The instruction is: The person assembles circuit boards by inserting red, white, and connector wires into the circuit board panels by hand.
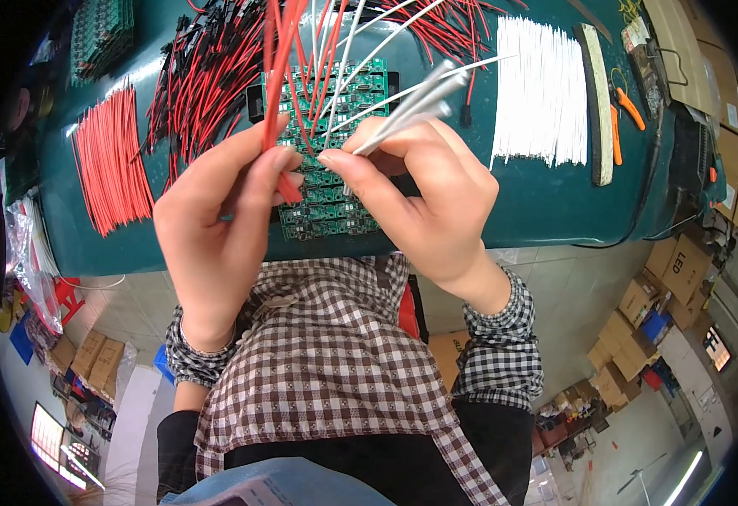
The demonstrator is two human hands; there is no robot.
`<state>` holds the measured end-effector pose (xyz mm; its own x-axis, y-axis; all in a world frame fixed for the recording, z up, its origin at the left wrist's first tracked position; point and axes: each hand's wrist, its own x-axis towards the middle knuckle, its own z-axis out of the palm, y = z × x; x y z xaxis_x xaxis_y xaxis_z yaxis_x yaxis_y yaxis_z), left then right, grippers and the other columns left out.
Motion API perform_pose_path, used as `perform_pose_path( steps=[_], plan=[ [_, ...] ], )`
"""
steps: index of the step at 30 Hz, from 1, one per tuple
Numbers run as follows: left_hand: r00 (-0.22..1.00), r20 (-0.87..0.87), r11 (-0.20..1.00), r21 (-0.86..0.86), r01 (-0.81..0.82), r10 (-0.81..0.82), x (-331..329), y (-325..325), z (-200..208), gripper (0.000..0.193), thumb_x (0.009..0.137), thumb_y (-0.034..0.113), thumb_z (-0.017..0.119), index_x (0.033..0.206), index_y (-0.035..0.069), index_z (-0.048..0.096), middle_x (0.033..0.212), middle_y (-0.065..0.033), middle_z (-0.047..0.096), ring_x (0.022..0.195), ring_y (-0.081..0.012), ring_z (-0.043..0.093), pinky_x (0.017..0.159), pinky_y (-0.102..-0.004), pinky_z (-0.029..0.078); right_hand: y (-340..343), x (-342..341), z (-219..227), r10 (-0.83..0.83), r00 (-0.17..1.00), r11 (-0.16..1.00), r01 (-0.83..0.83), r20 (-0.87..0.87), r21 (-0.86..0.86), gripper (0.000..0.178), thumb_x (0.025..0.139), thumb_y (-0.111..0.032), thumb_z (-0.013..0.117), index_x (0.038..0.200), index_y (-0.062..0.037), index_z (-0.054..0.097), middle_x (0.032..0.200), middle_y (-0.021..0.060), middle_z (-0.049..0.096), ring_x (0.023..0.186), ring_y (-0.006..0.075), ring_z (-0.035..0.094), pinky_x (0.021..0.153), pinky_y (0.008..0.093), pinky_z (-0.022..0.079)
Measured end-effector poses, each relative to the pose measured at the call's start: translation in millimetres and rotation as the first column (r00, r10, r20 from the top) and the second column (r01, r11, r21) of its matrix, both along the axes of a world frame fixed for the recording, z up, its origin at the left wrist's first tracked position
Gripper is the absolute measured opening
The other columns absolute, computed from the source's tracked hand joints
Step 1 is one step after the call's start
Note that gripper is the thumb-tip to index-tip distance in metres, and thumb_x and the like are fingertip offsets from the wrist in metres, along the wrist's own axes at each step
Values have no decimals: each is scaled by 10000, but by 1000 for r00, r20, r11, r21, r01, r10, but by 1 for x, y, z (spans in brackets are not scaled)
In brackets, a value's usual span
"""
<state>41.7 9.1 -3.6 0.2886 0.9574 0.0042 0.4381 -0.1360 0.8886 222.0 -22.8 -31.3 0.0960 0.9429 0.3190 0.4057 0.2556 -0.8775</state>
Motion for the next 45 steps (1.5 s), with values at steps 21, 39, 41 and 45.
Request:
perform_pose_path(
  steps=[21, 39, 41, 45],
  plan=[
    [963, 222, 979, -167, -117, 153, -9, -4, 5, 113, 859, -20, 707, 903, -44, 606, 809, -59, 655, 695, -68, 658, 609, -209, 540, 2, -3, 4, 8, 995, 999, -14, 103, 52, 190, 762, -4, 801, 890, 21, 663, 813, 90, 669, 652, 124, 655, 544, 235, 536],
    [972, 204, 981, -176, -79, 115, -6, -4, 2, 108, 865, -15, 700, 916, -39, 608, 817, -72, 671, 721, -94, 687, 612, -216, 549, 0, -8, 3, -32, 999, 999, 33, 21, -36, 222, 757, -32, 812, 917, 36, 675, 789, 89, 665, 645, 115, 654, 556, 232, 541],
    [961, 239, 980, -173, -96, 136, -5, -4, 0, 110, 864, -10, 702, 916, -37, 608, 817, -75, 672, 722, -98, 688, 616, -220, 550, 2, -8, 6, -44, 998, 997, 47, 50, -55, 244, 749, -40, 819, 932, 39, 678, 783, 85, 660, 640, 108, 649, 555, 229, 537],
    [965, 228, 982, -166, -91, 128, -4, -4, -3, 107, 869, -3, 699, 925, -33, 614, 821, -77, 674, 724, -101, 688, 623, -224, 552, 1, -6, 5, -74, 996, 994, 78, 43, -81, 298, 732, -54, 835, 967, 46, 682, 764, 77, 650, 630, 95, 639, 551, 220, 525]
  ],
)
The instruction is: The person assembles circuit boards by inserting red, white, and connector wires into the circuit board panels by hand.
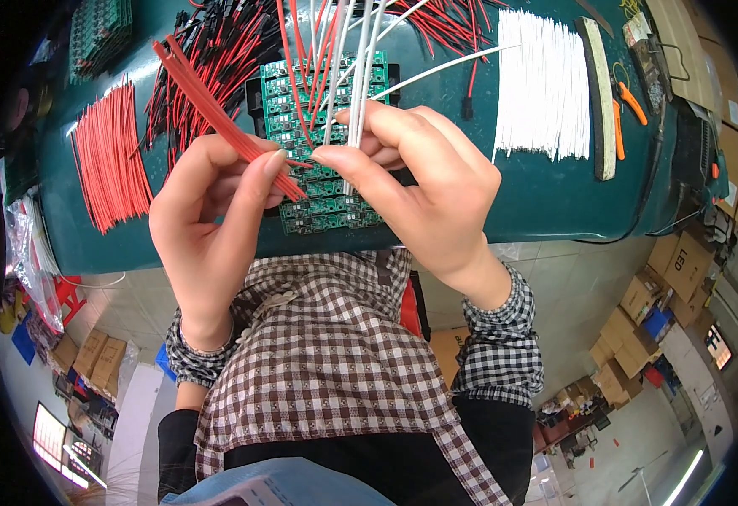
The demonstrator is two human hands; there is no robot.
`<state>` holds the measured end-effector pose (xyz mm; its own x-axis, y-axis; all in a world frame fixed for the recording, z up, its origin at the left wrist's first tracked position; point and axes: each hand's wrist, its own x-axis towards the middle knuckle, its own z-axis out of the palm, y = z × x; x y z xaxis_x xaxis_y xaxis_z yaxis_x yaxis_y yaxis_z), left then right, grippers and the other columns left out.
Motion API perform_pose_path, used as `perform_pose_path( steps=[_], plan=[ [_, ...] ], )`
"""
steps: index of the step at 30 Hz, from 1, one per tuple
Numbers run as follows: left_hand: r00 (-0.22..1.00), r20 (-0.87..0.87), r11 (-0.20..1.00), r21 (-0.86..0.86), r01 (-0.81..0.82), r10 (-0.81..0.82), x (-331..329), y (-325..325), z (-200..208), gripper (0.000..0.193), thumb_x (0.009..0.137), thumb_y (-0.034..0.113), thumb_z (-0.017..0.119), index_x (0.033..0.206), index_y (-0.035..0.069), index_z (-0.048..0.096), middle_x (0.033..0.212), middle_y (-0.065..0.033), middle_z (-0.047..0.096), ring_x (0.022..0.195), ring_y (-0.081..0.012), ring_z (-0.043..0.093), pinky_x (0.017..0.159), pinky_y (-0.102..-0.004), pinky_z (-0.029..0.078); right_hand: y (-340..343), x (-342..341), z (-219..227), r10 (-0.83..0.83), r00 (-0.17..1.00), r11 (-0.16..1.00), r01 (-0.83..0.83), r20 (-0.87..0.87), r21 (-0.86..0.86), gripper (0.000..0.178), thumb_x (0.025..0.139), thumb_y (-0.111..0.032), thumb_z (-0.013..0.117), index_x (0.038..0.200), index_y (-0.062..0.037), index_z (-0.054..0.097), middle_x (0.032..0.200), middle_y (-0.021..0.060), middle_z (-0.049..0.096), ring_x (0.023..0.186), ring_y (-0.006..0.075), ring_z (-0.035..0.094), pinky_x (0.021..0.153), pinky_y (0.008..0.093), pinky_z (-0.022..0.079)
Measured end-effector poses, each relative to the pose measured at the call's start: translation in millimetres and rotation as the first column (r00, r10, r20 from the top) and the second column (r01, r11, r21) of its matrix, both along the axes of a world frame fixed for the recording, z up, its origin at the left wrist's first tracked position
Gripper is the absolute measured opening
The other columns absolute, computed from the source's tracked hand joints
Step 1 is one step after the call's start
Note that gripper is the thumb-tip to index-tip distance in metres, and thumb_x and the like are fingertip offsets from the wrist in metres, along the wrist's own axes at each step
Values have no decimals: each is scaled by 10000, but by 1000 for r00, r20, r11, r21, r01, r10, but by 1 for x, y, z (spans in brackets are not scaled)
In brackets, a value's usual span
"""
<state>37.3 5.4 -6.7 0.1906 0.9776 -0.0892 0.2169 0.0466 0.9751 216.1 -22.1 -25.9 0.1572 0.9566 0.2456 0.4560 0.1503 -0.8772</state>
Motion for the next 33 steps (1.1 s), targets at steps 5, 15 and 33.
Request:
perform_pose_path(
  steps=[5, 15, 33],
  plan=[
    [999, -37, 1000, 10, 8, -8, 0, 0, -3, 93, 874, 6, 694, 928, -23, 623, 823, -72, 675, 721, -104, 690, 624, -227, 552, -2, 4, 0, 4, 1000, 1000, -5, -24, -29, 269, 764, -1, 792, 999, 63, 676, 803, 81, 650, 670, 116, 665, 573, 212, 534],
    [969, -240, 980, 166, 109, -67, 3, -4, 7, 102, 859, 20, 703, 946, 8, 651, 774, -90, 655, 643, -147, 662, 587, -252, 524, -17, 33, 26, -249, 957, 966, 234, -150, -112, 222, 811, -4, 764, 1017, 39, 693, 820, 60, 685, 670, 84, 645, 594, 213, 539],
    [954, -299, 946, 308, 102, -5, 12, 1, 11, 89, 906, -14, 629, 990, -43, 615, 1050, -132, 693, 820, -147, 658, 699, -260, 527, 31, 20, 16, 102, 787, 994, -65, 609, -83, 67, 882, -107, 621, 895, -42, 619, 843, 118, 623, 784, 290, 645, 673, 397, 535]
  ],
)
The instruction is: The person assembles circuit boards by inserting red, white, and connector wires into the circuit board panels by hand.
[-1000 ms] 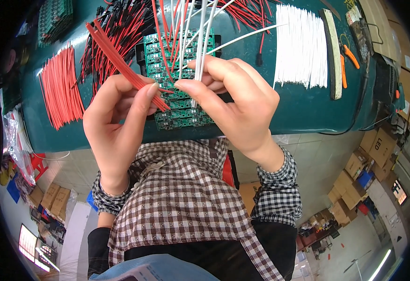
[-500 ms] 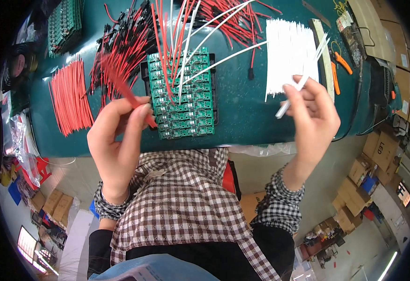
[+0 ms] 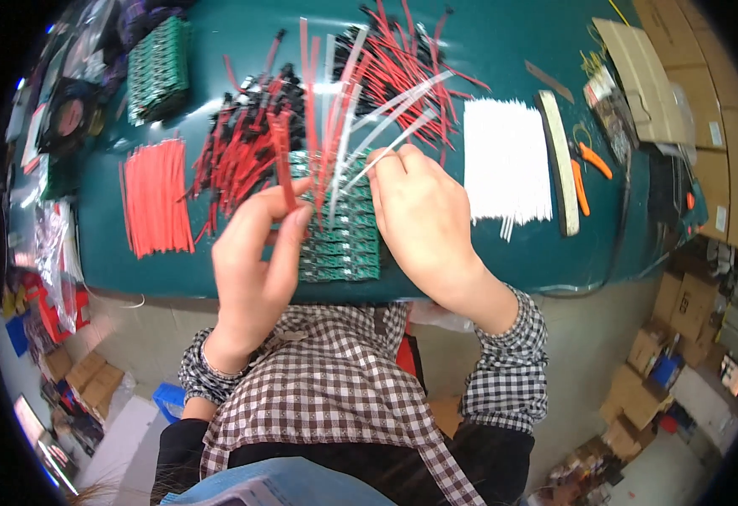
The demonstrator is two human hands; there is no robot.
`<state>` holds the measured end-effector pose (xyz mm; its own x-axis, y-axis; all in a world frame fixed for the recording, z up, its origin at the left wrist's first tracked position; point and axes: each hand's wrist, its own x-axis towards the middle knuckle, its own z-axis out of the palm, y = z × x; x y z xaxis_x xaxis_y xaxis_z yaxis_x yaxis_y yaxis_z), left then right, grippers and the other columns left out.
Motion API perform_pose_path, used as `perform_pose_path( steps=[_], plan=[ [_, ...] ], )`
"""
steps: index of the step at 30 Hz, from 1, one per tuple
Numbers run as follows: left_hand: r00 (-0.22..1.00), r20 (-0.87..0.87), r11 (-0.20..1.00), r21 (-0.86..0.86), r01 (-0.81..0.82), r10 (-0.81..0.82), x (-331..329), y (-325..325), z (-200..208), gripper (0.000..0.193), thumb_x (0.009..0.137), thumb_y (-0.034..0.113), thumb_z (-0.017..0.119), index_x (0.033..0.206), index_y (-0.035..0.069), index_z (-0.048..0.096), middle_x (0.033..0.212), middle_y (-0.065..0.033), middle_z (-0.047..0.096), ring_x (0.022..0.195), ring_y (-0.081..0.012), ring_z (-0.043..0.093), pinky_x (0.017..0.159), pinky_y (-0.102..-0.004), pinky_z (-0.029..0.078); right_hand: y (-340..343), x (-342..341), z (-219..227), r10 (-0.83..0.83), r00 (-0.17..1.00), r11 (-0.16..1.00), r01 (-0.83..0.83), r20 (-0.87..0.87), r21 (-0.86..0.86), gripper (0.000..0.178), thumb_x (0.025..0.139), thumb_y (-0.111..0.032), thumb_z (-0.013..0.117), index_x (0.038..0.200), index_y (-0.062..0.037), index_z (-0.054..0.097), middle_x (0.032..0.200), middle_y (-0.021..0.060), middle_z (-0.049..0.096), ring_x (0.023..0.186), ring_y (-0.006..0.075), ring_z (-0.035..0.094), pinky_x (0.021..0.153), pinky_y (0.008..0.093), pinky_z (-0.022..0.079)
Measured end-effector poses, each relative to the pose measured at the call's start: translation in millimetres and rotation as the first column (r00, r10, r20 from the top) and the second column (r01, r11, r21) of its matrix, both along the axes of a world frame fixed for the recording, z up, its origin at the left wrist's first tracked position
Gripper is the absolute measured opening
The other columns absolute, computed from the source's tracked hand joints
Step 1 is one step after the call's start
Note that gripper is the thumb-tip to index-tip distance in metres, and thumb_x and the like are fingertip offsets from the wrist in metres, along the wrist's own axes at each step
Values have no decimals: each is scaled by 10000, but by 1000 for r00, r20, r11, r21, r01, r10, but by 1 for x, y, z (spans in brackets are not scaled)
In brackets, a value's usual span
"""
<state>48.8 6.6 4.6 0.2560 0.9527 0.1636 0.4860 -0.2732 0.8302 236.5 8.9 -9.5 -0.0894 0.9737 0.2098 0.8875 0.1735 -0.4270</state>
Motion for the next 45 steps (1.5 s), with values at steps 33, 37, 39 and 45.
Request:
perform_pose_path(
  steps=[33, 37, 39, 45],
  plan=[
    [900, -273, 941, 110, -320, 339, -80, 47, 13, 138, 863, 146, 691, 936, 31, 664, 875, -101, 641, 692, -250, 634, 638, -349, 509, 179, 118, -22, -83, 996, 876, 55, -37, -479, 298, 847, -292, 699, 899, 0, 729, 732, 22, 663, 640, 83, 566, 575, 252, 455],
    [963, -234, 990, 50, -128, 137, -35, 81, -9, 125, 843, 124, 684, 923, 31, 657, 875, -130, 629, 786, -318, 644, 693, -403, 511, 176, 116, -17, -279, 917, 912, 160, -286, -378, 336, 879, -357, 709, 970, -34, 715, 778, -25, 643, 656, 50, 552, 564, 202, 432],
    [934, -333, 991, 8, -130, 125, -20, 91, -20, 158, 817, 139, 695, 928, 34, 650, 884, -154, 611, 848, -362, 629, 754, -450, 498, 169, 118, -11, -271, 864, 946, 158, -424, -283, 319, 900, -347, 686, 971, -37, 712, 828, -4, 681, 678, 59, 597, 588, 203, 471],
    [955, -235, 983, 0, -183, 178, -22, 101, -29, 176, 820, 163, 716, 877, 13, 645, 843, -138, 596, 740, -294, 605, 689, -410, 484, 129, 119, 20, -177, 691, 974, 227, -701, -22, 262, 991, -230, 579, 1061, 16, 635, 968, 136, 707, 770, 129, 684, 663, 247, 560]
  ],
)
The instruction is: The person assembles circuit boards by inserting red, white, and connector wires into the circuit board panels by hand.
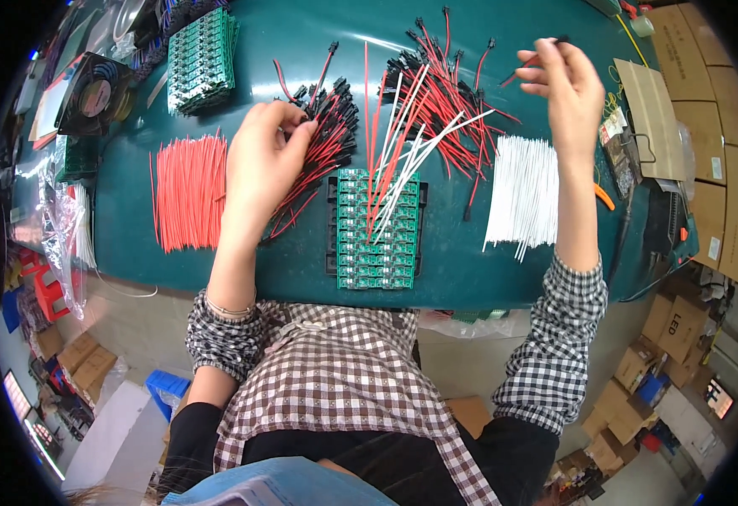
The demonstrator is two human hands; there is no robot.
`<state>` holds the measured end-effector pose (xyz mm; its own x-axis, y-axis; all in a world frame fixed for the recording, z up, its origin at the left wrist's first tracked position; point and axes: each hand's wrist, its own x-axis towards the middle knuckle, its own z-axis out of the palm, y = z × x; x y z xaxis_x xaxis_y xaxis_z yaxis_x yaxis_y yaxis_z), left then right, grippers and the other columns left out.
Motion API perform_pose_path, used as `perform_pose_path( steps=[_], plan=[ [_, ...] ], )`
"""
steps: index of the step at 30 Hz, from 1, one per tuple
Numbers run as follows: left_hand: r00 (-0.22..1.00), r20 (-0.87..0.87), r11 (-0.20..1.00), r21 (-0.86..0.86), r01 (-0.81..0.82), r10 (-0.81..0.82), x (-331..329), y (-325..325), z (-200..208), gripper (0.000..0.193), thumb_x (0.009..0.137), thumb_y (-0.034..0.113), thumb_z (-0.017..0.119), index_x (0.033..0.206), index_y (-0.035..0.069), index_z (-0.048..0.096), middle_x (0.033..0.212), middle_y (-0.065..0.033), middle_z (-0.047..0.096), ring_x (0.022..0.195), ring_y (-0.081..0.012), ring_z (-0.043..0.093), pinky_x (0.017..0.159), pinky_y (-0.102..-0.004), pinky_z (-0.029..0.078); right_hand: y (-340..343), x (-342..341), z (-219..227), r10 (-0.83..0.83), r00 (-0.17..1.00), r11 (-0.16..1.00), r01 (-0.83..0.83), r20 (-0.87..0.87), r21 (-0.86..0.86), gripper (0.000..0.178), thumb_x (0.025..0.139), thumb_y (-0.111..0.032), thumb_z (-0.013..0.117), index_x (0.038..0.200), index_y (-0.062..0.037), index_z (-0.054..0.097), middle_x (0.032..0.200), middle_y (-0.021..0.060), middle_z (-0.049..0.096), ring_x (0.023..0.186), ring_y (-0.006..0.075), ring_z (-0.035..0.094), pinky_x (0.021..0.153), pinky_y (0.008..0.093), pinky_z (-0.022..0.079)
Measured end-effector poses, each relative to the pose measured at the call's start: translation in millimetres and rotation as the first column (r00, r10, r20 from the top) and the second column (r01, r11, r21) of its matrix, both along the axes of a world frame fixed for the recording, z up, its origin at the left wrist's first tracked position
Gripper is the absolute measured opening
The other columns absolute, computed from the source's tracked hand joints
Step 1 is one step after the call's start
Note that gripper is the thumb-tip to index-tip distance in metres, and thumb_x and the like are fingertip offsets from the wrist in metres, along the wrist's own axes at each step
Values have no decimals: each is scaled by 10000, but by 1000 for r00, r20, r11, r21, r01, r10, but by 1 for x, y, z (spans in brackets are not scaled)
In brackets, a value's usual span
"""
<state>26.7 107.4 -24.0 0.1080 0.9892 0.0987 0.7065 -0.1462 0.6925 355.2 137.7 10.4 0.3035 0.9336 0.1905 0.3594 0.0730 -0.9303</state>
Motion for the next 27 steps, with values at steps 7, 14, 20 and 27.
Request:
perform_pose_path(
  steps=[7, 14, 20, 27],
  plan=[
    [649, 747, 979, -15, -202, 146, -24, -6, 19, 157, 934, 168, 683, 960, 14, 681, 876, -44, 720, 645, -22, 558, 571, -161, 432, -86, -43, 47, -63, 997, 978, 72, -50, 197, 219, 1034, -171, 467, 1146, 7, 526, 953, 188, 680, 670, 139, 655, 598, 250, 544],
    [258, 962, 996, -92, -1, 89, -22, -48, 41, 138, 963, 128, 628, 994, -7, 636, 924, -159, 713, 661, -100, 637, 561, -211, 512, -132, -148, 44, 377, 891, 876, -432, -253, -214, 215, 894, -76, 695, 1084, -7, 623, 643, -20, 578, 508, 32, 503, 452, 214, 410],
    [224, 959, 977, -197, 87, 173, -11, -76, 44, 95, 955, 68, 618, 958, -23, 594, 968, -184, 697, 707, -133, 654, 595, -236, 541, -138, -172, 5, 401, 916, 911, -398, 6, -112, 119, 845, -83, 739, 944, -40, 689, 621, 36, 618, 493, 69, 546, 451, 233, 401],
    [302, 946, 907, -228, 354, 120, -14, -97, 17, 100, 888, -35, 662, 979, -44, 621, 979, -124, 668, 746, -111, 638, 609, -218, 526, -151, -151, -1, 349, 779, 773, -554, -521, -310, 152, 938, -156, 661, 932, -4, 672, 611, -12, 578, 483, 21, 490, 441, 185, 349]
  ],
)
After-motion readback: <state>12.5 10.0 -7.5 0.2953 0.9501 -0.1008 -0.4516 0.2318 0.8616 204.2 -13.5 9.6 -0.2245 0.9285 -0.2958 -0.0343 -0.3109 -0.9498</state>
